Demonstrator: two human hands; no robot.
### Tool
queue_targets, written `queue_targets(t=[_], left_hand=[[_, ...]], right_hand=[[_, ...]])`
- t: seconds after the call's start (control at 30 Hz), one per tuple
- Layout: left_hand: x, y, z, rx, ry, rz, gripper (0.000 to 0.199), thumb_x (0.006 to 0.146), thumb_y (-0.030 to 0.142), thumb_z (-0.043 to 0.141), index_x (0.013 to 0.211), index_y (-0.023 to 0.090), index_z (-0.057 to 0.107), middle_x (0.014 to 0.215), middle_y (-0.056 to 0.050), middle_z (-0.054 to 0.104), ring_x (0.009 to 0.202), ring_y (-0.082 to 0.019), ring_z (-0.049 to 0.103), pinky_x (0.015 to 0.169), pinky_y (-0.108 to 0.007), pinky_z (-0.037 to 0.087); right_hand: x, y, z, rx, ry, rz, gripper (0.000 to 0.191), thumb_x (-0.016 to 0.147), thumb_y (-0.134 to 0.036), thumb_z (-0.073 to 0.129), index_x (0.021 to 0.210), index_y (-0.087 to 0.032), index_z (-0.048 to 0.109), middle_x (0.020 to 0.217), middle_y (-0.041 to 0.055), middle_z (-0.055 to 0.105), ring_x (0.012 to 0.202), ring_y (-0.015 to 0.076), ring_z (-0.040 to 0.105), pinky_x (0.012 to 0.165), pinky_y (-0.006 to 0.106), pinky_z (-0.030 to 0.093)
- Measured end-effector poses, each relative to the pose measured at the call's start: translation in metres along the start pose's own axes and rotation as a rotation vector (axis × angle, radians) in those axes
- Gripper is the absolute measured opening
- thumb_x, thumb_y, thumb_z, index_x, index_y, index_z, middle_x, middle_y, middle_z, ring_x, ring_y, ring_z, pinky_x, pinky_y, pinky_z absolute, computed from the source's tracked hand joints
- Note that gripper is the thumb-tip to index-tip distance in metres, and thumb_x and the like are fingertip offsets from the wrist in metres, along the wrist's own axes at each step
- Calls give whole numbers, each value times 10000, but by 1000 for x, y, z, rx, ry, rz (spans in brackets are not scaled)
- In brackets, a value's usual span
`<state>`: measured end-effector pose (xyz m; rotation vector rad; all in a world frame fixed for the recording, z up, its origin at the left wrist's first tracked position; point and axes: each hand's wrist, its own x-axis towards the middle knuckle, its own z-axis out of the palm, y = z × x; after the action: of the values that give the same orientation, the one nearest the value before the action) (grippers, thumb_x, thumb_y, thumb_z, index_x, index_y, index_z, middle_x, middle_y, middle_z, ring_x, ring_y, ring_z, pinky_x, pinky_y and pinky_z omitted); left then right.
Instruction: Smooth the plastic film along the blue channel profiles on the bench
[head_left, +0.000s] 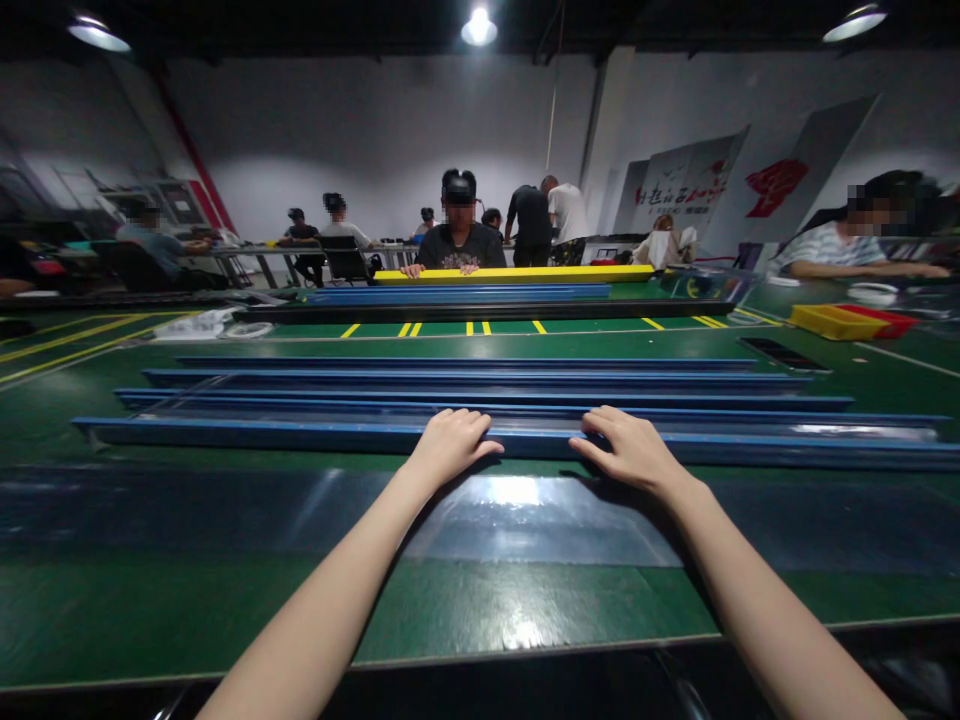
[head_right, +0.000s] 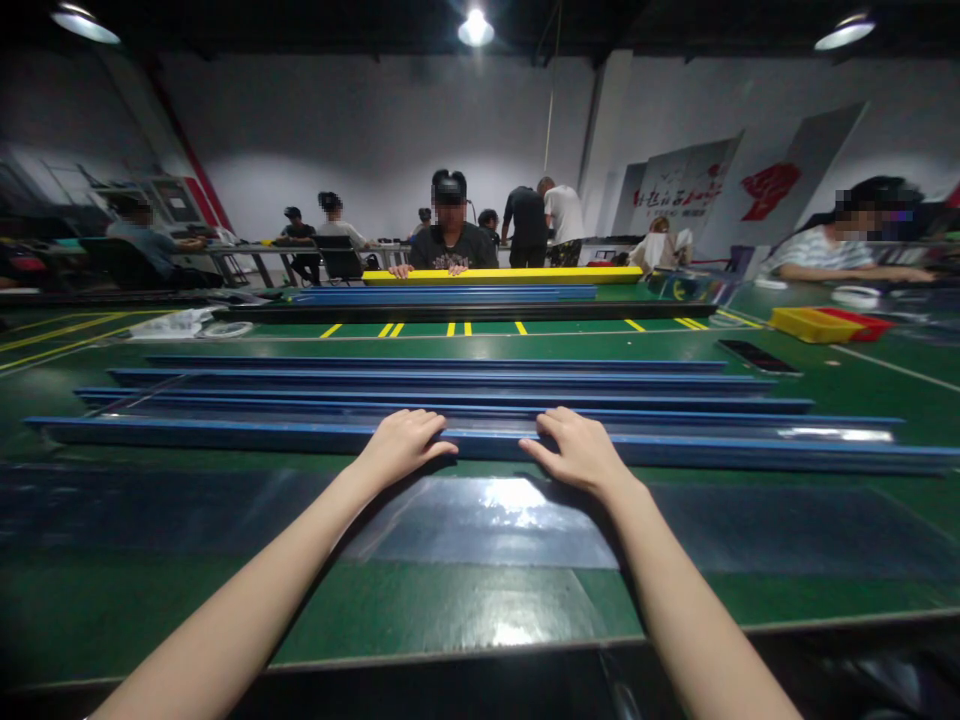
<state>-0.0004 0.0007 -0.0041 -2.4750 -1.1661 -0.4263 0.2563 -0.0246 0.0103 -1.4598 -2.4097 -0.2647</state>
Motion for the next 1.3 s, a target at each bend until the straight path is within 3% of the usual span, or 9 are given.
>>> queue_targets(t=[0.13, 0.27, 0.5, 0.8, 1.3], left_hand=[[0, 1, 0, 1, -9, 1, 331, 793, 495, 443, 780, 171, 511, 777, -28, 617, 752, -172, 564, 630, -261, 352], [-1, 1, 0, 6, -5, -8, 333, 793, 497, 442, 783, 172, 510, 780, -28, 616, 754, -169, 560, 638, -261, 353], [-2, 0, -2, -6, 0, 1, 357, 782, 514, 444, 817, 167, 521, 804, -28, 613, 770, -170, 549, 654, -266, 356], [-2, 0, -7, -35, 27, 37, 371, 774, 527, 444, 814, 169, 529, 833, -43, 599, 795, -174, 529, 675, -266, 360], [-1, 1, -2, -40, 15, 61, 310, 804, 469, 444, 827, 170, 522, 867, -27, 588, 816, -164, 522, 672, -262, 351]], right_hand=[[9, -19, 6, -15, 46, -88, 334, 814, -476, 359, 806, -179, 512, 836, 60, 562, 777, 161, 505, 648, 244, 341], [14, -24, 12, -50, 79, -61, 278, 833, -412, 358, 758, -180, 494, 783, 47, 559, 734, 151, 499, 578, 231, 308], [12, -18, 8, -108, 62, -34, 282, 814, -419, 378, 717, -182, 495, 749, 42, 577, 683, 147, 507, 524, 236, 239], [-7, 10, -3, -123, 24, 88, 290, 782, -429, 386, 692, -188, 520, 751, 44, 589, 674, 161, 524, 541, 248, 257], [-4, 6, 3, -21, -17, -4, 369, 820, -474, 311, 760, -188, 537, 812, 55, 590, 774, 168, 535, 624, 245, 329]])
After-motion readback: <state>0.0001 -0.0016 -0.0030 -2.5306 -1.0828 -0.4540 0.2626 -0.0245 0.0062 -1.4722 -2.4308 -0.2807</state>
